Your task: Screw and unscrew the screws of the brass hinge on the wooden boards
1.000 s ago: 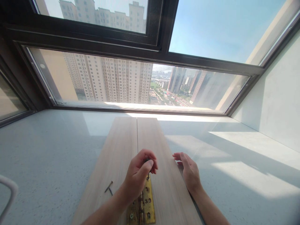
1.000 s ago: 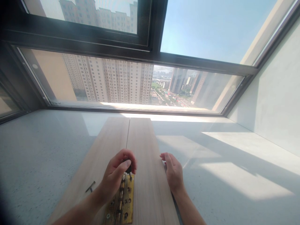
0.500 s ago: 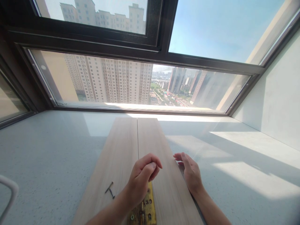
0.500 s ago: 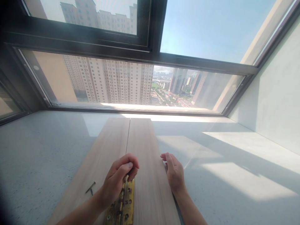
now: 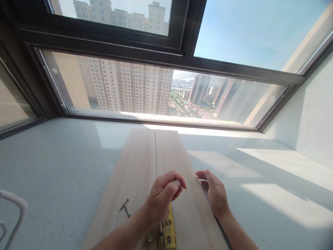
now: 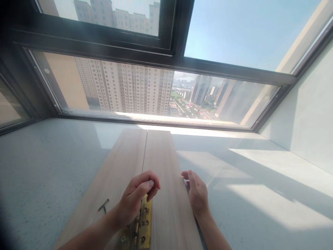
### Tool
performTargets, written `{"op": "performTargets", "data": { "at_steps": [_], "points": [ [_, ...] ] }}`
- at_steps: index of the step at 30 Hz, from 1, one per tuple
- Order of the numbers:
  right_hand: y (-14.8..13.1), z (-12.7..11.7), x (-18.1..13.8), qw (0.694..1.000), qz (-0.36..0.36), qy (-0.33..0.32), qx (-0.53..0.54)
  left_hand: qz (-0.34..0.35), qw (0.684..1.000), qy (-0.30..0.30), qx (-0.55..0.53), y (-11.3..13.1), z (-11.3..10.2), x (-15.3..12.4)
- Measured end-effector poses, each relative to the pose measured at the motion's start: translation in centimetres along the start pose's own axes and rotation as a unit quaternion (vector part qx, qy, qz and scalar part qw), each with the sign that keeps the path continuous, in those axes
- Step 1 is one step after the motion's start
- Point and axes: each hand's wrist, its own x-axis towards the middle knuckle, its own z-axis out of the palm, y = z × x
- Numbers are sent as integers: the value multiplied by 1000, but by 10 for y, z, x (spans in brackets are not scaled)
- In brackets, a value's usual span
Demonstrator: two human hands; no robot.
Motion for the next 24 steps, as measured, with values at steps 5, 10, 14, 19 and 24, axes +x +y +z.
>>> {"op": "performTargets", "data": {
  "at_steps": [5, 10, 14, 19, 24],
  "points": [
    [1, 0, 1, 1000, 4, 1, 5, 4, 1000, -6, 3, 0, -1, 0],
    [1, 0, 2, 1000, 11, 4, 9, 3, 1000, 0, -3, 0, 0, 0],
    [1, 0, 1, 1000, 19, 7, 14, -1, 1000, 5, -13, 3, 1, -1],
    [1, 0, 1, 1000, 18, 6, 18, -4, 1000, 7, -9, 4, -1, 0],
    [3, 0, 3, 1000, 13, 7, 18, -4, 1000, 4, 5, -1, -4, 1]
  ]
}}
